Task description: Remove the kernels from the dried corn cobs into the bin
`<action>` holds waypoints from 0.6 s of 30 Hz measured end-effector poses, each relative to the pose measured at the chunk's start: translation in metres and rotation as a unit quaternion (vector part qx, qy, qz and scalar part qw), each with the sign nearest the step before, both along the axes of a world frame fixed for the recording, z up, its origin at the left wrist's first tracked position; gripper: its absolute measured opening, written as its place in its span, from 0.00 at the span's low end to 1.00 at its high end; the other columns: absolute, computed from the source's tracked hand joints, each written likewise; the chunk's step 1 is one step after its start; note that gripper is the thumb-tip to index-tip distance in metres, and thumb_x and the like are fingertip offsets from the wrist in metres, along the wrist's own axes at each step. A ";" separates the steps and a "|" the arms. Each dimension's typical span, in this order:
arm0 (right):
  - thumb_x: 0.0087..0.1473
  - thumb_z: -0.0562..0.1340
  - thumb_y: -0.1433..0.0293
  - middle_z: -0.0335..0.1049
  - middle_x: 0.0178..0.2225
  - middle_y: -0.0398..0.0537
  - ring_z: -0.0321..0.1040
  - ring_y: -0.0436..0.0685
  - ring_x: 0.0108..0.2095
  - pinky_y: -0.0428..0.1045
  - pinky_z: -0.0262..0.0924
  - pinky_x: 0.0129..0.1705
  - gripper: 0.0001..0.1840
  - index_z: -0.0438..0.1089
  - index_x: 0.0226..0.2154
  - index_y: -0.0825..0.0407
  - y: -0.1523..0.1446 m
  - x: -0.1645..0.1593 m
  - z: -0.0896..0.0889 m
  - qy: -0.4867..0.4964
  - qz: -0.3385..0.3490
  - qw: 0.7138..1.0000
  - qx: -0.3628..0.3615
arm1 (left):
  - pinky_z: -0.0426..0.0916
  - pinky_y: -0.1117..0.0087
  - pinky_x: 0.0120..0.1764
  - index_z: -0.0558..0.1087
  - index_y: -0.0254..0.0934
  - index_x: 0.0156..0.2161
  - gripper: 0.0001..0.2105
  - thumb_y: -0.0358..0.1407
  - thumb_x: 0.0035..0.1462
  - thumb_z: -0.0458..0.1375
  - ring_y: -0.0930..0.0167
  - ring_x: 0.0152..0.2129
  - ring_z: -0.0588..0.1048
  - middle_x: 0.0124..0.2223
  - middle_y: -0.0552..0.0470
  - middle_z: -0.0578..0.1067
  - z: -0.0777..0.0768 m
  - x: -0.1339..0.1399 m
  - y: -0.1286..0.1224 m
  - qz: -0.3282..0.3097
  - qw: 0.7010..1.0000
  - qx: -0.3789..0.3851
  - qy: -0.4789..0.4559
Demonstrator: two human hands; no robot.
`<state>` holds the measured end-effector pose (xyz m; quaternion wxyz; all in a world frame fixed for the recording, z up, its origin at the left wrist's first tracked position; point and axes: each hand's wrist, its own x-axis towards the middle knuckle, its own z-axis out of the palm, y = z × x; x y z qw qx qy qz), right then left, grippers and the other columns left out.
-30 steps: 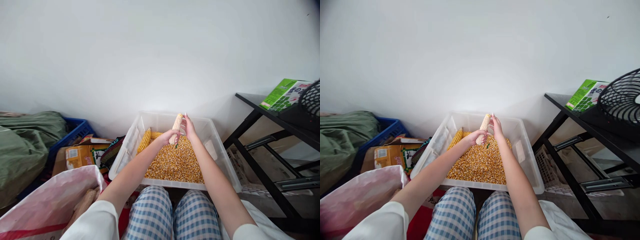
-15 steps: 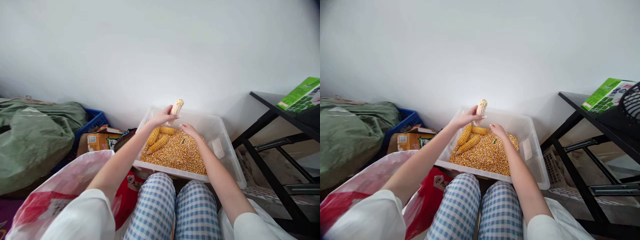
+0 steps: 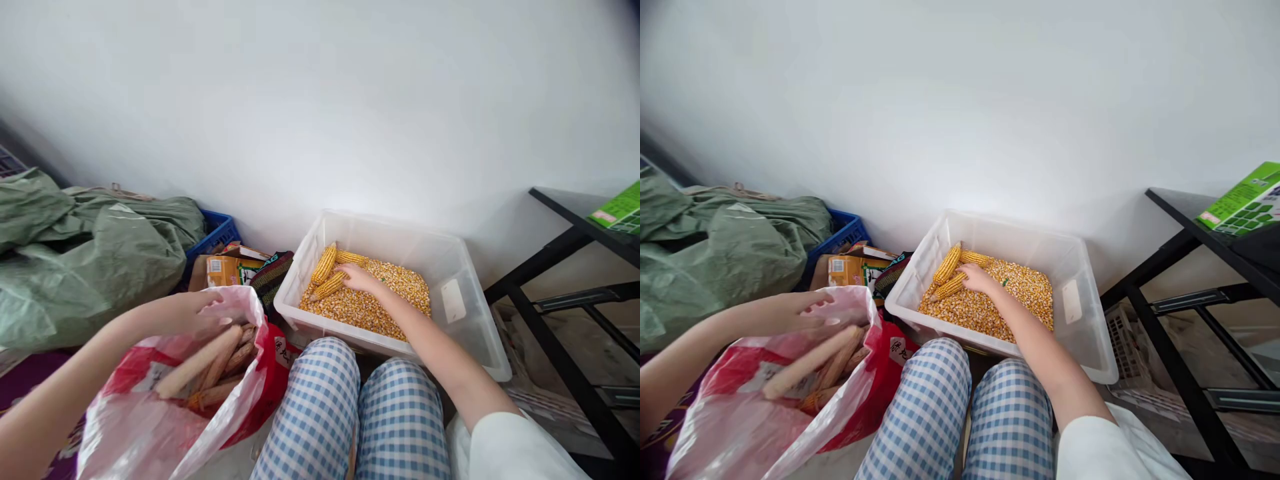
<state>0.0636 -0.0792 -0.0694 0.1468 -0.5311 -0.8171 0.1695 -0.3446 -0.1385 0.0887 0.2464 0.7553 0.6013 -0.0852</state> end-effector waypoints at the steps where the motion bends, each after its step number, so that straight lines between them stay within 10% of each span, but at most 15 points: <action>1: 0.46 0.56 0.75 0.57 0.54 0.52 0.52 0.57 0.55 0.51 0.47 0.56 0.27 0.61 0.52 0.54 -0.002 -0.008 -0.003 -0.038 0.031 0.999 -0.006 | 0.61 0.67 0.45 0.68 0.46 0.47 0.25 0.54 0.44 0.54 0.65 0.41 0.71 0.47 0.54 0.73 -0.003 0.004 0.000 -0.007 1.000 0.022 -0.004; 11: 0.44 0.57 0.72 0.48 0.58 0.57 0.43 0.64 0.58 0.59 0.45 0.56 0.34 0.54 0.55 0.59 -0.011 -0.018 -0.018 -0.203 -0.005 0.979 0.021 | 0.63 0.70 0.38 0.71 0.40 0.42 0.22 0.51 0.52 0.45 0.66 0.35 0.72 0.40 0.48 0.75 0.017 0.167 0.041 -0.190 0.954 0.202 -0.117; 18: 0.42 0.60 0.70 0.55 0.54 0.57 0.49 0.64 0.55 0.58 0.48 0.53 0.31 0.59 0.52 0.56 -0.011 -0.007 -0.020 -0.229 -0.048 0.972 0.026 | 0.64 0.69 0.41 0.72 0.36 0.40 0.18 0.45 0.50 0.49 0.65 0.38 0.72 0.42 0.46 0.75 -0.016 0.303 0.106 -0.197 0.963 0.152 -0.099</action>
